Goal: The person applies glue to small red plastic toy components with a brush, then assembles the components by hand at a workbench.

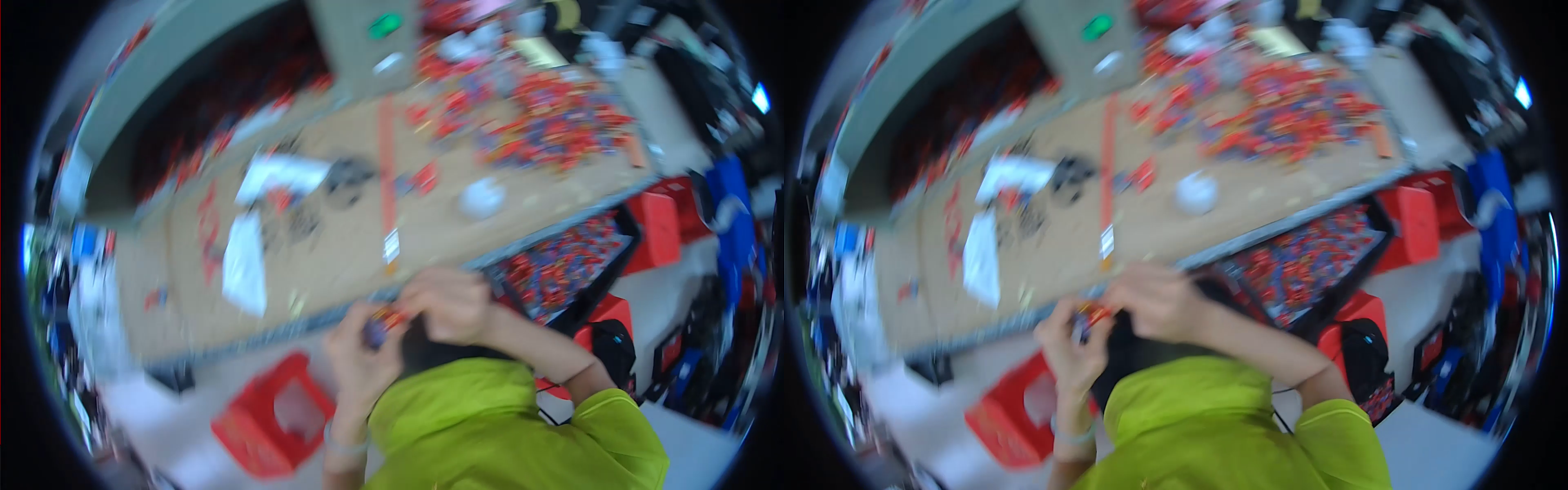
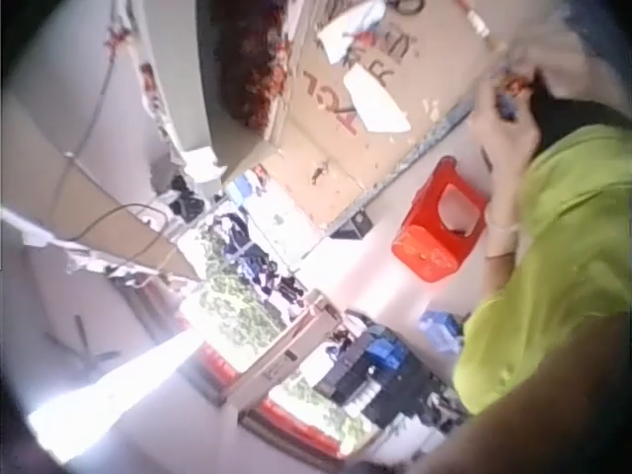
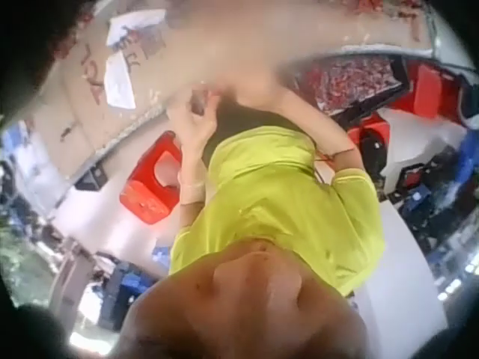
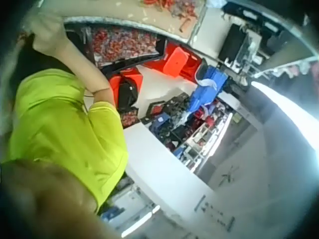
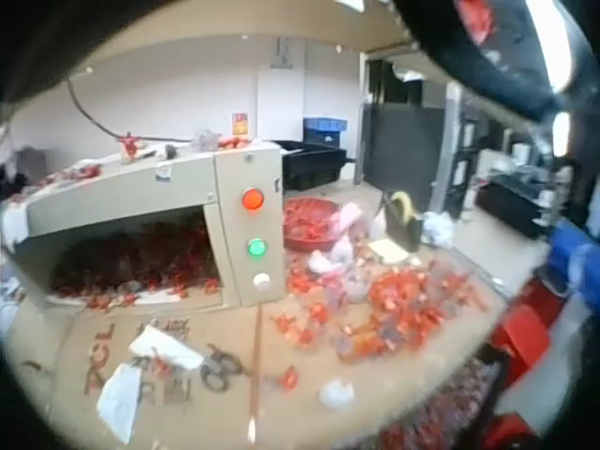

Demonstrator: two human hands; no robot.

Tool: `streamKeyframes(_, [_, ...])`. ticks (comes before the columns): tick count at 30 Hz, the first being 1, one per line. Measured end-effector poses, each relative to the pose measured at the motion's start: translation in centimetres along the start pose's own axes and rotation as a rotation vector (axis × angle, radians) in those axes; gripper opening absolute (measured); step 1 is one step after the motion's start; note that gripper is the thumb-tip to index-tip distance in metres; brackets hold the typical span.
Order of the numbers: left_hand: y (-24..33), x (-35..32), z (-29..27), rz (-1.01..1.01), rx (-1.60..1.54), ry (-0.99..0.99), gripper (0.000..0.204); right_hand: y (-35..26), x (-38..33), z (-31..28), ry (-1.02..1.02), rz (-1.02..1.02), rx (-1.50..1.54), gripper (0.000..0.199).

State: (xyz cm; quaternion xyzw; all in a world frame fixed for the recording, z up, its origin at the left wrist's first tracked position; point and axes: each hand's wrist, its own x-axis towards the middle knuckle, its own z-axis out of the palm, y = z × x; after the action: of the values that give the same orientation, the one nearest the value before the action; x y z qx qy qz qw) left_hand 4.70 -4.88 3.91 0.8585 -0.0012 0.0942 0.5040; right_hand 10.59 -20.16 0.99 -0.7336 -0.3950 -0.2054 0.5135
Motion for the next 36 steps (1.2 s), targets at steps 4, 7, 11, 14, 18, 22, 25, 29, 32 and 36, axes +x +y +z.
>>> streamKeyframes(4, [-3.7, 0.6, -0.9, -0.089, -0.124, 0.002, 0.007, 2.5, -0.8, 4.1, 0.068, 0.051, 0.178, 0.014])
streamKeyframes(7, [-4.6, 1.2, -1.5, -0.115, -0.193, -0.104, 0.009, 2.3, -0.4, 4.0, 0.063, 0.094, 0.229, 0.012])
streamKeyframes(11, [-5.6, 2.5, -0.2, -0.060, -0.285, -0.180, 0.011, 2.7, -0.8, 2.9, 0.080, 0.182, 0.223, 0.013])
streamKeyframes(14, [-5.8, 3.2, -0.1, -0.089, -0.286, -0.180, 0.013, 2.9, -0.2, 2.8, 0.096, 0.167, 0.200, 0.012])
streamKeyframes(18, [-7.1, 3.2, -0.6, -0.040, -0.258, -0.190, 0.014, 3.2, 0.1, 3.3, 0.073, 0.170, 0.194, 0.013])
streamKeyframes(22, [-7.5, 3.1, -0.5, -0.064, -0.324, -0.163, 0.014, 3.2, 0.2, 3.5, 0.055, 0.200, 0.211, 0.013])
streamKeyframes(25, [-7.5, 3.0, -0.6, -0.077, -0.347, -0.167, 0.014, 2.9, 0.3, 3.2, 0.039, 0.217, 0.212, 0.013])
streamKeyframes(29, [-7.2, 3.0, -0.4, -0.072, -0.374, -0.161, 0.018, 2.9, 0.2, 3.2, 0.036, 0.212, 0.208, 0.014])
streamKeyframes(32, [-5.9, 2.9, -1.4, -0.225, -0.297, -0.293, 0.030, 3.0, 0.1, 3.3, 0.053, 0.205, 0.213, 0.015])
streamKeyframes(36, [-6.2, 2.8, -1.2, -0.221, -0.315, -0.286, 0.028, 2.9, 0.1, 3.2, 0.068, 0.213, 0.212, 0.015])
